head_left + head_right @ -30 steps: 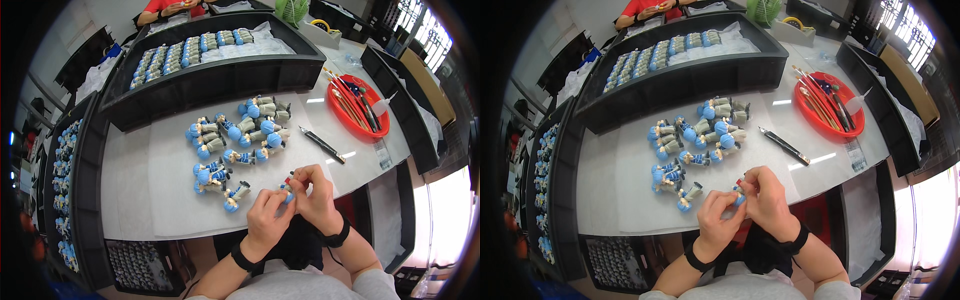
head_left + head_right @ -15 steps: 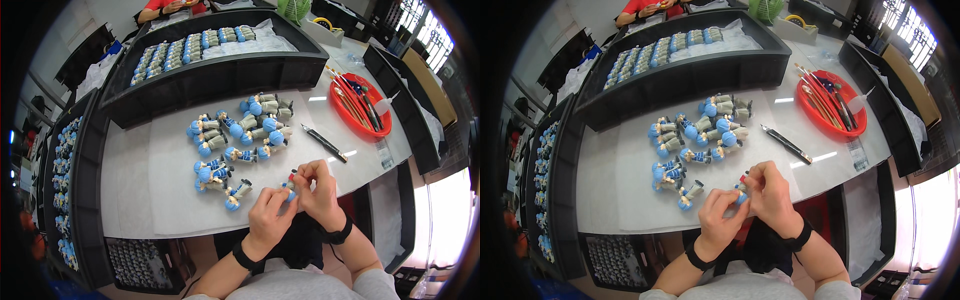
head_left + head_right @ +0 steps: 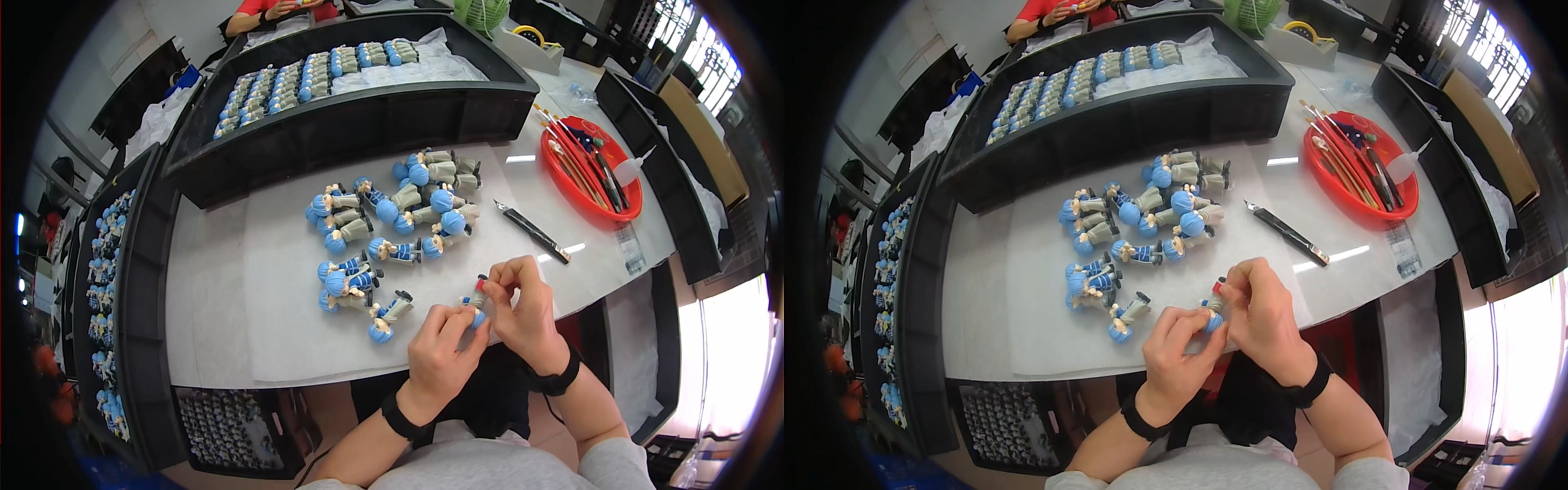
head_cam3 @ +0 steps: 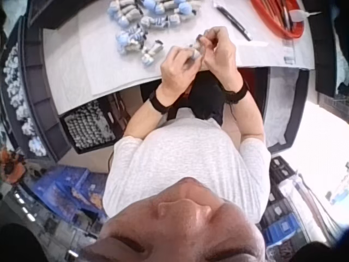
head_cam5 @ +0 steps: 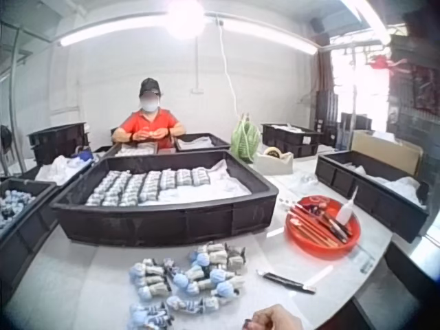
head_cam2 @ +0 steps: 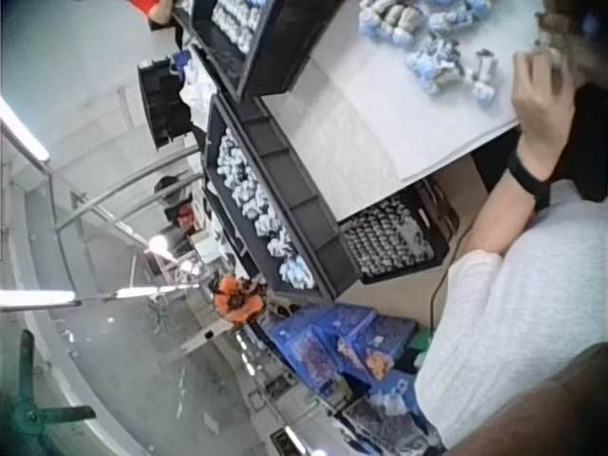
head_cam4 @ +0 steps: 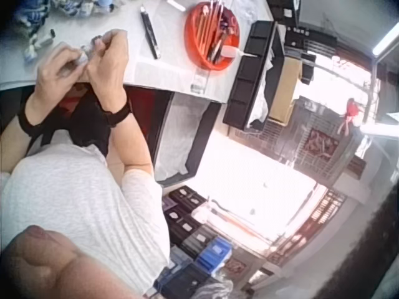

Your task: Assemble small plastic figurine parts using glue and manual manipulation.

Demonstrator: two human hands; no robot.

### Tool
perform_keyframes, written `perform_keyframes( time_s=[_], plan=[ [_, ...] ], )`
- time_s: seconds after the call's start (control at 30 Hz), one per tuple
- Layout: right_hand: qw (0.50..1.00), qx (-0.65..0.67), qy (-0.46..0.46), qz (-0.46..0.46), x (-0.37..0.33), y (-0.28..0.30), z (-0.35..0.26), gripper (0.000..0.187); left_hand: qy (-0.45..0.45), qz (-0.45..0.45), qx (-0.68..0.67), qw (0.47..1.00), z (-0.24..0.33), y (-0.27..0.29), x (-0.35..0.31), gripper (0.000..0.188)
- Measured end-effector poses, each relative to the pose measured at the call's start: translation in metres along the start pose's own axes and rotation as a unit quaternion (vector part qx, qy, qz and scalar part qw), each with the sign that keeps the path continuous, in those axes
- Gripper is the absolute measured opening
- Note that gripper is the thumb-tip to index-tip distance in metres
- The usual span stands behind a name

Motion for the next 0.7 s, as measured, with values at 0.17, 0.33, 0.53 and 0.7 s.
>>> perform_keyframes(
  time_s=[0.17,0.33,0.53,0.7],
  plan=[
    [0.998,-0.048,0.028,0.005,0.003,0.001,-0.005,0.018,-0.001,-0.001,0.001,1.0,-0.002,0.001,-0.001,0.022],
    [0.998,-0.028,0.048,-0.034,0.003,0.001,-0.004,0.02,0.004,0.003,-0.001,1.0,-0.002,0.0,-0.002,0.021],
    [0.988,-0.065,0.116,-0.083,0.019,0.009,-0.004,0.027,0.007,0.004,-0.013,1.0,-0.001,0.0,0.0,0.02],
    [0.969,-0.074,0.179,-0.152,0.02,0.0,-0.016,0.025,0.01,0.01,-0.013,1.0,-0.003,0.0,-0.001,0.02]
  ],
)
Point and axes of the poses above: each hand's wrist, its own x-axis towards the middle knuckle, its own y-axis out of the back of the hand, z = x × y, the point moved 8 cm from there along x, towards the middle knuckle, and after that the axes turned 6 degrees about -z, right-handed, at the moved point
